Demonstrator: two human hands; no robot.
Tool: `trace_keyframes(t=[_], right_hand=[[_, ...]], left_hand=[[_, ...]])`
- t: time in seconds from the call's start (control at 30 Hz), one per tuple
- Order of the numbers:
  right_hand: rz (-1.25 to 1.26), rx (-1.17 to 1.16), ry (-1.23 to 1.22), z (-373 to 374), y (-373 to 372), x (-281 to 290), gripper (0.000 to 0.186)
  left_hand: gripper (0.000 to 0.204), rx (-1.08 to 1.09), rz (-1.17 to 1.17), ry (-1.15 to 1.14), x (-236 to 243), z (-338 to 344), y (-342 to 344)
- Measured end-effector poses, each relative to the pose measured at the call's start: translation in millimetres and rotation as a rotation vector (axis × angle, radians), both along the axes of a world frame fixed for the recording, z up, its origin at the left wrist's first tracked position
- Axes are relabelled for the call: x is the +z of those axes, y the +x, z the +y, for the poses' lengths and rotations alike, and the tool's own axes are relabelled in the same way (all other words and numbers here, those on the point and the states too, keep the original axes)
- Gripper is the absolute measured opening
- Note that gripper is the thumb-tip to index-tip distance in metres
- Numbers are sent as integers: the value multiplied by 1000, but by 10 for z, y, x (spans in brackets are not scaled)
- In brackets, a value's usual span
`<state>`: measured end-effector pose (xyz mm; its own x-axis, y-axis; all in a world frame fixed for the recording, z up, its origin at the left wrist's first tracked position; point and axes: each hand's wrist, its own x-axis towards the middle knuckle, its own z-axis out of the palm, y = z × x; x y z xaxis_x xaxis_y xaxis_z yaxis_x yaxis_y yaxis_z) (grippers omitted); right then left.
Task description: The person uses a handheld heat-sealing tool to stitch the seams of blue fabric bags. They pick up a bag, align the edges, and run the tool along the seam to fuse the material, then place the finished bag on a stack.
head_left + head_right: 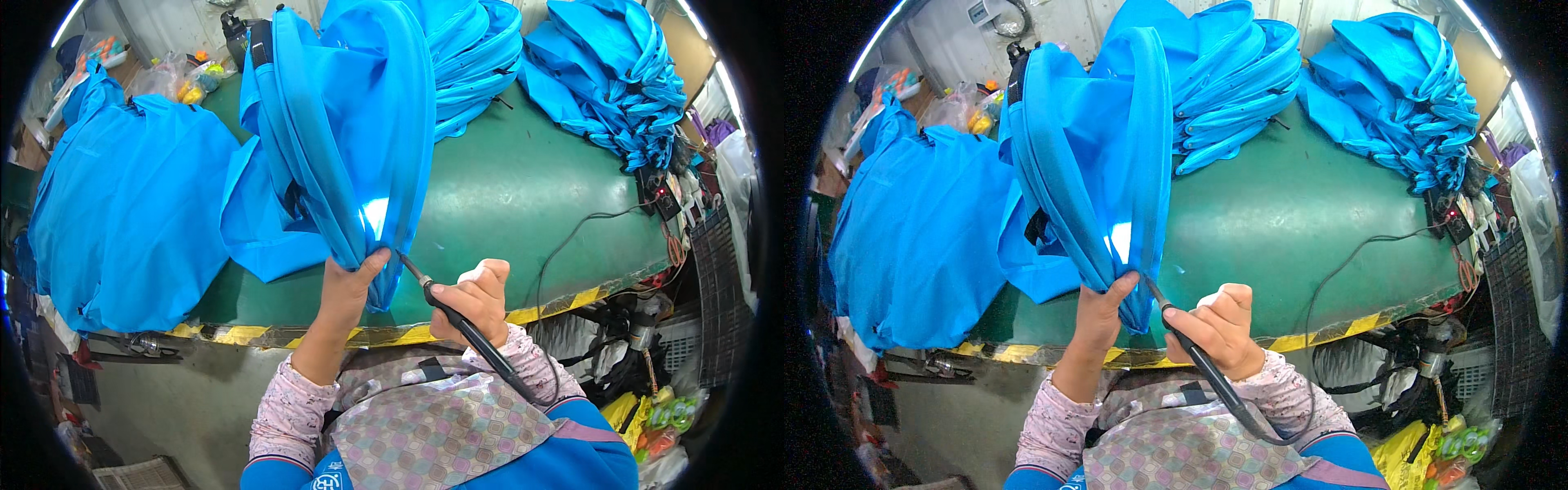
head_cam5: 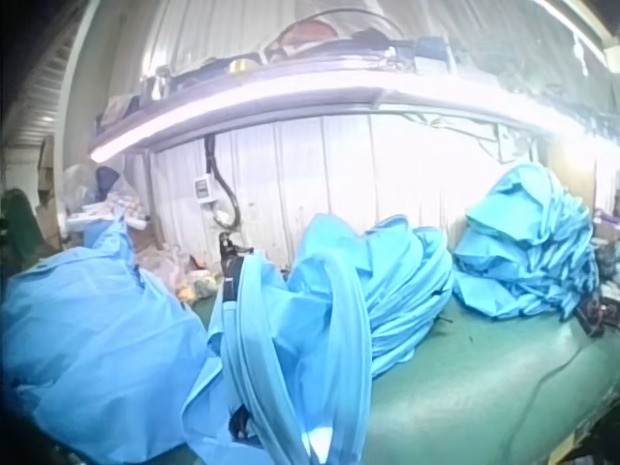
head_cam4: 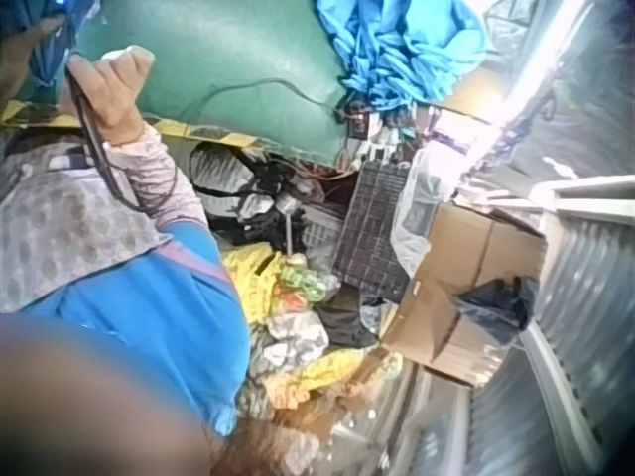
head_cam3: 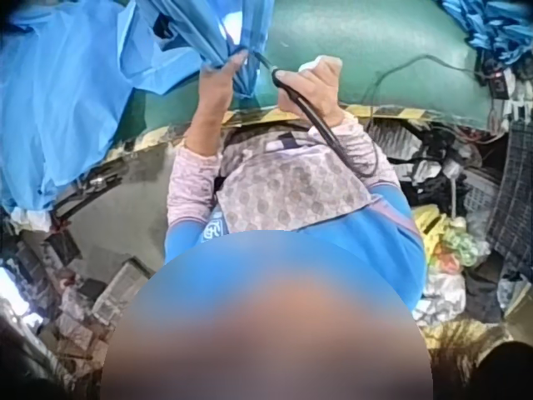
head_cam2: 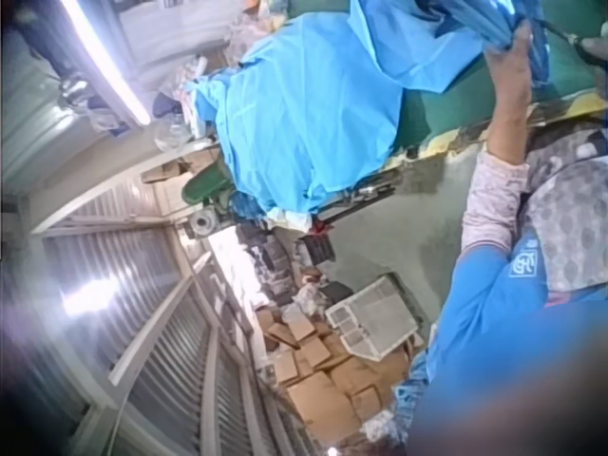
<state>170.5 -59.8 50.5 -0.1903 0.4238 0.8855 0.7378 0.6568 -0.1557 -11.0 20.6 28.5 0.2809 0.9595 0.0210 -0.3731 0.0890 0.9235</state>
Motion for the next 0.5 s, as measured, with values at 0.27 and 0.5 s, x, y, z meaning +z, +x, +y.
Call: trace_keyframes(t=[0.27, 0.5], right_hand=[[78, 27, 55, 218, -90, 92, 29], [321, 20, 145, 625, -117, 106, 53]], left_hand=[[27, 24, -13, 13, 3, -18, 14], [33, 42, -159, -95, 41, -87, 45]])
